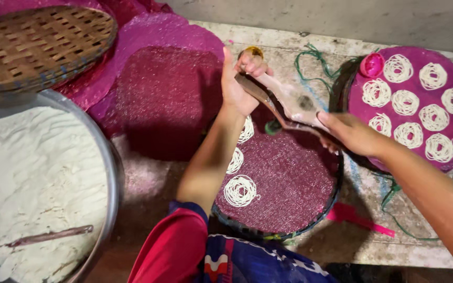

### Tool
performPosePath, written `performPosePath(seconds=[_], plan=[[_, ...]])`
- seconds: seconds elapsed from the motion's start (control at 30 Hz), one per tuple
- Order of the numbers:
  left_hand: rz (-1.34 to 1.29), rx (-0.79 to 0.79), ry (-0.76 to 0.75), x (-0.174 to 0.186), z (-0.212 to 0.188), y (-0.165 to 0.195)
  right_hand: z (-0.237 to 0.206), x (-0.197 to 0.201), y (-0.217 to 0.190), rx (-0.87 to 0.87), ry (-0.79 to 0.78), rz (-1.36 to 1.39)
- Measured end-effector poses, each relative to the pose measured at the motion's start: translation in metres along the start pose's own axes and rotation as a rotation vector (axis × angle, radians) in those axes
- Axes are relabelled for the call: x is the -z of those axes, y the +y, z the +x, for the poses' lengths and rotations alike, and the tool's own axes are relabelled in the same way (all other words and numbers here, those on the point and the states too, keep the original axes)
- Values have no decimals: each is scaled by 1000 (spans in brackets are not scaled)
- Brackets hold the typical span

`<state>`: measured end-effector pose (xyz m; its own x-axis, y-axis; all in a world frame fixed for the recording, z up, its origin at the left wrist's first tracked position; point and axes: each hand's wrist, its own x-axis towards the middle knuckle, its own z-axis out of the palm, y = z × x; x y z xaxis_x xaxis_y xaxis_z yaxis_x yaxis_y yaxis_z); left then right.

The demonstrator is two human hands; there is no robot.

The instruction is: The person scoops dough from a large basin into a handheld noodle press, then squeezes the press over round pink trays to extrude noodle nests one at a time. They place the filled trays aside, cover them with woven bamboo lids, and reload the press with more dough to continue.

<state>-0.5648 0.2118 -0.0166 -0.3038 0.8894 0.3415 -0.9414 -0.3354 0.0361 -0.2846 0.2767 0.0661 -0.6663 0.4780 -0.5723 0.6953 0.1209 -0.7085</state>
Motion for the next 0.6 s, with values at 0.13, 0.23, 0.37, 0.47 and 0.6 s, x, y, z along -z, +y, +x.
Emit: performPosePath(seconds=[0.13,0.23,0.37,0.47,0.6], plan=[[45,-32,48,7,20,5,9,-6,-12,54,255,-232],[35,-14,35,14,20,11,11,-16,-19,84,233,-184],[54,-67,218,14,15,-4,1,-2,-30,-99,174,-212],[53,-112,233,10,25,-12,-2,11,-40,-31,280,-459],[78,-105,224,6,42,3,6,-1,-44,77,358,-310]])
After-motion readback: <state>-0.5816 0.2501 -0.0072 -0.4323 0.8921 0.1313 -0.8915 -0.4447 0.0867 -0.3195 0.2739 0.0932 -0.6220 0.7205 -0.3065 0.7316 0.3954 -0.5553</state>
